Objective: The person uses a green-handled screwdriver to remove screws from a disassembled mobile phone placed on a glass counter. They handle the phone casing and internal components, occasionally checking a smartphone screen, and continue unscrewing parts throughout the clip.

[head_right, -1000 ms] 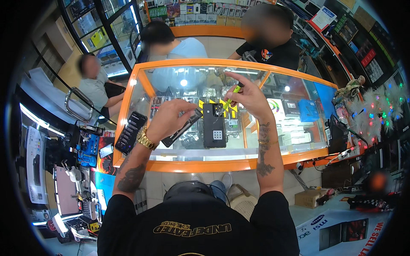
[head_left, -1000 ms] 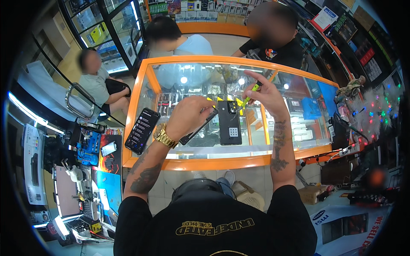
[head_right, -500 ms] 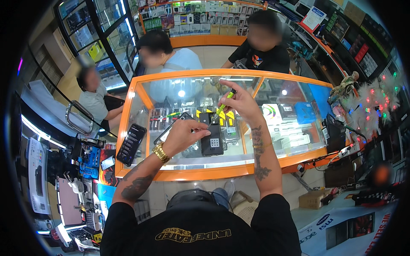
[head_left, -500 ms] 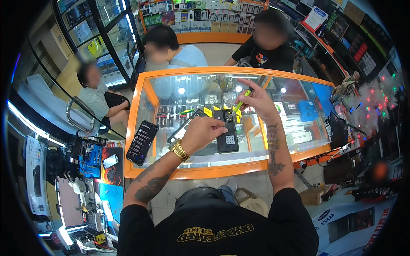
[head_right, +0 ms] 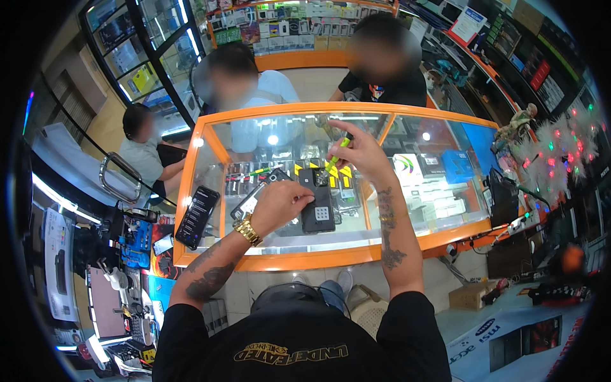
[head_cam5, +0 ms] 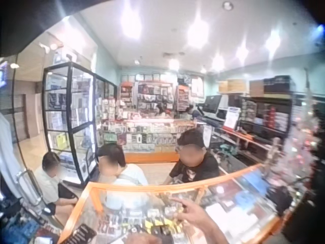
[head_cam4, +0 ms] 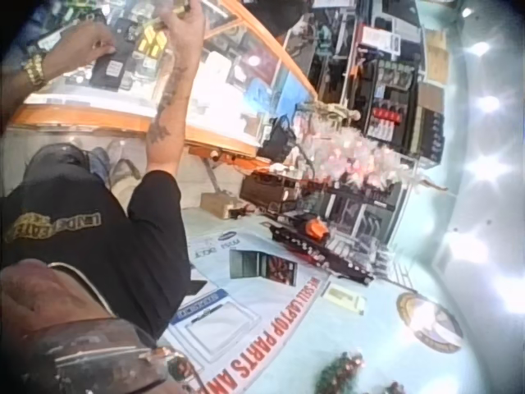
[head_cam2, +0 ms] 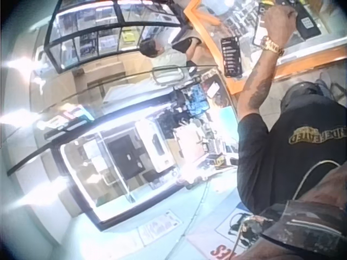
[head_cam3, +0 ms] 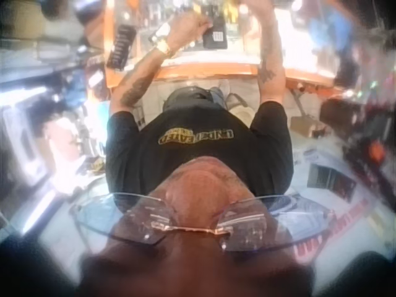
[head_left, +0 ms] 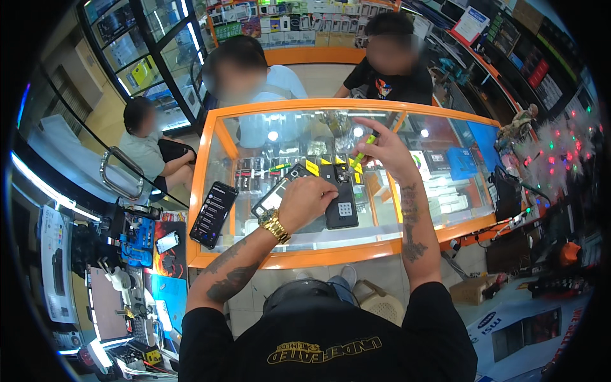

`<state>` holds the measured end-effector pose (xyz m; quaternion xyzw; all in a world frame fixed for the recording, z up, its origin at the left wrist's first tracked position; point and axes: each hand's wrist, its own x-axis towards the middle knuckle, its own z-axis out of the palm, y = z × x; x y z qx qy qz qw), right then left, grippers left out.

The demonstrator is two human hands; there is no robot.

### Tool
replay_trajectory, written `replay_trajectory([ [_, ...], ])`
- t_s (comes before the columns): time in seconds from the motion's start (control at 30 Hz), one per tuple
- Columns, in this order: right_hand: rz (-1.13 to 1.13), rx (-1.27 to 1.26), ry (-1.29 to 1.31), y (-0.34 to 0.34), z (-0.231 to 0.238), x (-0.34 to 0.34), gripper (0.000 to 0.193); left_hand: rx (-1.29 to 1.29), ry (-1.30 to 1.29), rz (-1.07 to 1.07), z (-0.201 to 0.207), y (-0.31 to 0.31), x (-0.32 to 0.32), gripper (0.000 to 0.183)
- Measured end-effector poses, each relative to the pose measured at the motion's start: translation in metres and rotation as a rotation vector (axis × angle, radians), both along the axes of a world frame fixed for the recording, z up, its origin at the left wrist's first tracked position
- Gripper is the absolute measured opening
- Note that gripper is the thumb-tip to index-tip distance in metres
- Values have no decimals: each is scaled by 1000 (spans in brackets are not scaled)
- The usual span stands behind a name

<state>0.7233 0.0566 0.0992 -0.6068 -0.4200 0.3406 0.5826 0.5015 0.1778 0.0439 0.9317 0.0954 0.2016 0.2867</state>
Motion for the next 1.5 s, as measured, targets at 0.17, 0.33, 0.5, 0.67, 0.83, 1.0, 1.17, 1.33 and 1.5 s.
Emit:
replay_trajectory([
  [0.17,-62,14,-57,-4,-13,5,68,55,-87,-44,-20,2,3,14],
  [0.33,-22,-6,-38,-5,-7,3,65,-24,-52,23,-11,-5,-1,19],
  [0.5,-132,27,-97,-14,-2,5,65,-255,-119,23,3,1,-1,26],
  [0.67,-69,117,-20,-11,-9,13,63,-394,-209,43,-2,6,1,25],
  [0.83,-97,261,76,-4,-11,3,62,-719,-284,54,2,16,4,24],
  [1.0,-113,410,149,5,-14,-22,59,-1088,-457,85,6,21,7,23],
  [1.17,-167,449,137,12,-22,-40,57,-1256,-459,173,15,21,3,26],
  [1.33,-248,506,33,15,-25,-57,54,-1281,-440,210,14,24,5,28],
  [1.5,-280,529,21,17,-19,-69,53,-1390,-382,210,16,29,2,22],
])
